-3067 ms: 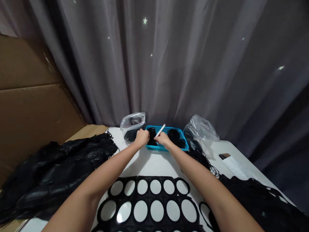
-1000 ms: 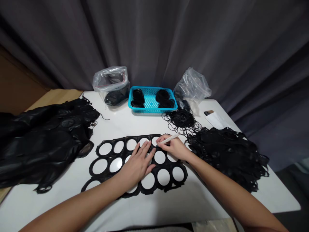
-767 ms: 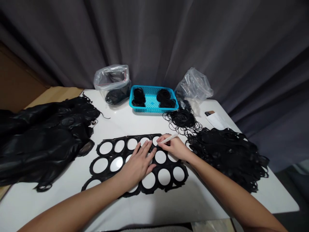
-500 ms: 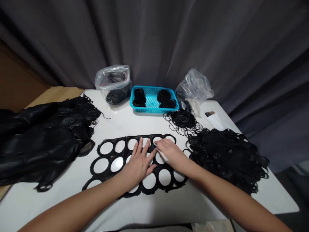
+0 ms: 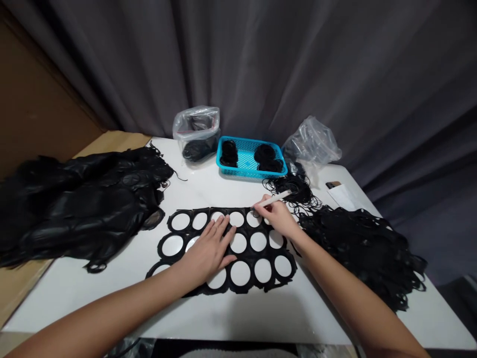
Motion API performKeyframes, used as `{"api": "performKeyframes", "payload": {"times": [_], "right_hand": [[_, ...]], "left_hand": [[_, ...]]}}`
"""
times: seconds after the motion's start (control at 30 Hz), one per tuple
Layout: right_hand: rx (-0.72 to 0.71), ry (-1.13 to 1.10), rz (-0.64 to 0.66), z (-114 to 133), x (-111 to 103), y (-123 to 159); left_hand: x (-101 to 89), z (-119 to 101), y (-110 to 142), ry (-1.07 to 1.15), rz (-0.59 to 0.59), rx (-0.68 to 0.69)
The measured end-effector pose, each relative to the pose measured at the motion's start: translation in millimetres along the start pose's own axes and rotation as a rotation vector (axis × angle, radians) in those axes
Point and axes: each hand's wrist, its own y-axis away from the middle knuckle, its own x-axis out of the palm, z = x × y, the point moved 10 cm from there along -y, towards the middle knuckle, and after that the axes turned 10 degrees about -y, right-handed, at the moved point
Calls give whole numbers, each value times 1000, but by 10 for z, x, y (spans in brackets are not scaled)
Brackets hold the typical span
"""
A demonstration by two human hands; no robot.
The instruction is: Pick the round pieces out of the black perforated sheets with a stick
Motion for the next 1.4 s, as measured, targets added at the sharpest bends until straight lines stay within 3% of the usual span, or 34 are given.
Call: {"api": "performKeyframes", "payload": {"times": [0.1, 0.23, 0.83, 0.97, 1.17, 1.2, 1.27, 1.4], "right_hand": [[36, -124, 148, 21, 379, 76], [5, -89, 188, 34, 549, 137], [2, -93, 233, 41, 618, 169], [-128, 31, 234, 168, 654, 234], [-429, 471, 249, 444, 950, 503], [-427, 465, 209, 436, 893, 481], [-342, 379, 44, 330, 556, 351], [-67, 327, -453, -122, -612, 153]], "left_hand": [[18, 33, 102, 3, -8, -16], [52, 36, 130, 42, -23, -42], [73, 35, 132, 54, -9, -68], [64, 39, 128, 43, 2, -83], [98, 79, 131, -1, 67, -138], [92, 84, 133, 0, 64, -141], [78, 89, 133, 5, 57, -145], [69, 82, 116, -2, 75, -142]]}}
